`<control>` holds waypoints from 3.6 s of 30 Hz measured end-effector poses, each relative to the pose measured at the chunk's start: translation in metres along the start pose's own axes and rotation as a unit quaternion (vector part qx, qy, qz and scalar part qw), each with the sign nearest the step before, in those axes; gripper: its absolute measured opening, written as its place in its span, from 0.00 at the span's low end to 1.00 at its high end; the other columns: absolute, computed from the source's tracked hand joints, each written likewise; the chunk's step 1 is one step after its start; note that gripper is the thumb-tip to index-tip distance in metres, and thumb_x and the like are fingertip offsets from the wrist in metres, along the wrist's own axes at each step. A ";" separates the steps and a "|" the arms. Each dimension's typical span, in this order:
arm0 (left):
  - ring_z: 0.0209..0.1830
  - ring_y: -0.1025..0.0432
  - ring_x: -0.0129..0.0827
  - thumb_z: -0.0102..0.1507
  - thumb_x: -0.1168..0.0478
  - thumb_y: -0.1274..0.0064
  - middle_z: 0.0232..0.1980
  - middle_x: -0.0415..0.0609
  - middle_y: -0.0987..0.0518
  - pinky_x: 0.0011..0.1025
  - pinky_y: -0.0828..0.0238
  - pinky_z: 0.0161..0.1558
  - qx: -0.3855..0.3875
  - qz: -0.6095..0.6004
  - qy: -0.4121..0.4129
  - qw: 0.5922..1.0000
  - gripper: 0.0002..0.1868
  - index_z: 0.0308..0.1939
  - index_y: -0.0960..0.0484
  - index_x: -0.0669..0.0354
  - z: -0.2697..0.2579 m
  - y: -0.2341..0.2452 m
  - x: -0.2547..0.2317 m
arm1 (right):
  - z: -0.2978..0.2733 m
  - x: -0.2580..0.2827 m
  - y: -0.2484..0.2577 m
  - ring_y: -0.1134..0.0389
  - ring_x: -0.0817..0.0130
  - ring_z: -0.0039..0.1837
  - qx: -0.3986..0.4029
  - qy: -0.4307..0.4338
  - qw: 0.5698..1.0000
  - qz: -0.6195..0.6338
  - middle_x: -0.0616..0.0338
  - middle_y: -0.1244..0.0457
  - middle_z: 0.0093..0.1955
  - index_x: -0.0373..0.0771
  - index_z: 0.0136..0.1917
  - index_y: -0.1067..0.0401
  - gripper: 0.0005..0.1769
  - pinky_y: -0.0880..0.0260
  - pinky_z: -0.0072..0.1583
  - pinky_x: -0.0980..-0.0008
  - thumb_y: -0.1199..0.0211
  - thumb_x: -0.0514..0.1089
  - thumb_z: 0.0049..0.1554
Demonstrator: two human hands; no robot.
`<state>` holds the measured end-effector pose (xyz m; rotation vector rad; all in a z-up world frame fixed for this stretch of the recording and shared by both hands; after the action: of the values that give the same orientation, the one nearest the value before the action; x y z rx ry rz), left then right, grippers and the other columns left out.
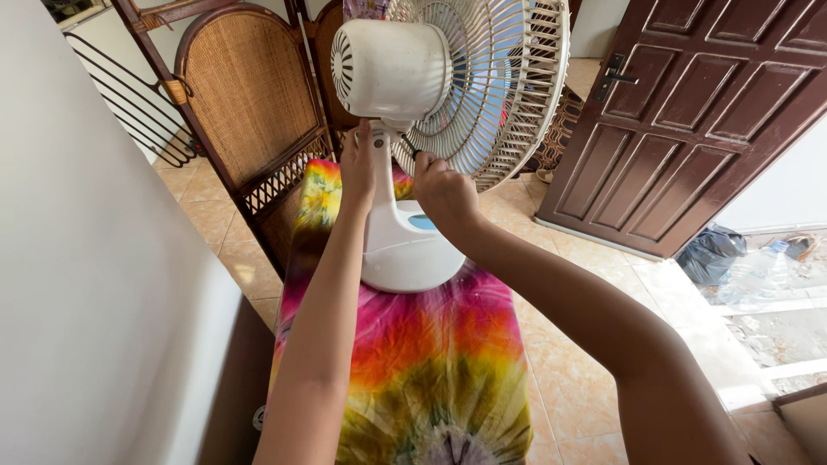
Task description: The person disassembles a table fan by removing the front grille and then uses a screwdriver to loosen the neck joint. They reattach the front grille and tighten the neck joint, completing the reassembly of the fan.
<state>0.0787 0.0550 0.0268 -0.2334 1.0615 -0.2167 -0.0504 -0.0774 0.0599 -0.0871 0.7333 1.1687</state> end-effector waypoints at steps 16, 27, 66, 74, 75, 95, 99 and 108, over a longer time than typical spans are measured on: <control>0.26 0.37 0.15 0.70 0.46 0.49 0.28 0.37 0.24 0.19 0.43 0.29 -0.076 0.017 -0.073 0.994 0.19 0.41 0.17 0.58 0.002 -0.006 -0.004 | 0.007 -0.013 -0.025 0.29 0.43 0.34 0.193 -0.179 0.890 0.372 0.43 0.34 0.28 0.34 0.45 0.35 0.20 0.27 0.37 0.48 0.49 0.53 0.68; 0.25 0.38 0.16 0.71 0.44 0.49 0.27 0.38 0.25 0.21 0.43 0.28 -0.030 0.026 -0.058 0.998 0.21 0.41 0.18 0.59 0.005 -0.006 -0.004 | 0.030 -0.002 -0.047 0.28 0.36 0.53 0.338 -0.219 0.803 0.440 0.34 0.31 0.47 0.28 0.50 0.28 0.24 0.28 0.54 0.45 0.47 0.55 0.67; 0.28 0.39 0.14 0.72 0.50 0.49 0.32 0.36 0.22 0.18 0.43 0.31 -0.011 -0.001 -0.132 0.991 0.16 0.44 0.19 0.60 0.002 -0.006 -0.006 | 0.012 0.018 -0.048 0.28 0.50 0.33 0.160 -0.037 0.966 0.198 0.44 0.33 0.36 0.24 0.56 0.30 0.20 0.28 0.30 0.56 0.42 0.38 0.53; 0.28 0.38 0.14 0.72 0.49 0.48 0.31 0.35 0.24 0.18 0.43 0.31 0.009 -0.019 -0.106 0.994 0.16 0.43 0.19 0.59 0.004 -0.006 -0.001 | 0.000 0.019 -0.057 0.34 0.64 0.32 0.098 0.023 0.987 0.128 0.51 0.36 0.39 0.28 0.58 0.35 0.18 0.34 0.30 0.66 0.39 0.38 0.56; 0.29 0.38 0.15 0.73 0.49 0.48 0.31 0.35 0.25 0.18 0.42 0.33 0.014 -0.018 -0.105 0.994 0.16 0.41 0.20 0.59 0.005 -0.007 0.001 | 0.002 0.014 -0.063 0.33 0.60 0.33 0.145 -0.021 0.965 0.217 0.54 0.36 0.39 0.32 0.55 0.35 0.15 0.33 0.31 0.63 0.39 0.39 0.56; 0.32 0.35 0.18 0.71 0.45 0.47 0.33 0.39 0.24 0.20 0.38 0.36 0.013 -0.006 -0.118 0.993 0.20 0.40 0.20 0.59 0.008 -0.001 0.006 | 0.022 0.032 -0.036 0.33 0.61 0.37 0.100 0.082 0.986 0.103 0.46 0.36 0.40 0.25 0.47 0.29 0.14 0.32 0.30 0.68 0.39 0.37 0.48; 0.31 0.35 0.19 0.70 0.43 0.48 0.33 0.38 0.24 0.21 0.38 0.34 0.015 -0.017 -0.117 0.993 0.21 0.41 0.21 0.59 0.009 -0.002 0.008 | 0.009 0.036 -0.025 0.38 0.69 0.27 -0.009 0.233 0.963 -0.134 0.49 0.38 0.37 0.24 0.55 0.26 0.24 0.38 0.22 0.74 0.38 0.40 0.47; 0.27 0.34 0.22 0.68 0.37 0.50 0.30 0.43 0.24 0.23 0.36 0.32 -0.013 0.152 -0.068 0.986 0.28 0.40 0.20 0.62 -0.019 0.006 -0.013 | 0.027 -0.007 0.015 0.30 0.61 0.33 0.034 0.025 0.977 0.210 0.46 0.39 0.51 0.27 0.59 0.34 0.21 0.29 0.30 0.65 0.41 0.35 0.52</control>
<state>0.0561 0.0632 0.0267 -0.1056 0.9503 0.0869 -0.0512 -0.0648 0.0890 0.1026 0.8606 1.5466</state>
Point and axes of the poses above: each hand's wrist, its own z-axis towards the middle knuckle, its own y-axis out of the back of the hand, x = y × z, the point moved 6 cm from there along z, towards the middle knuckle
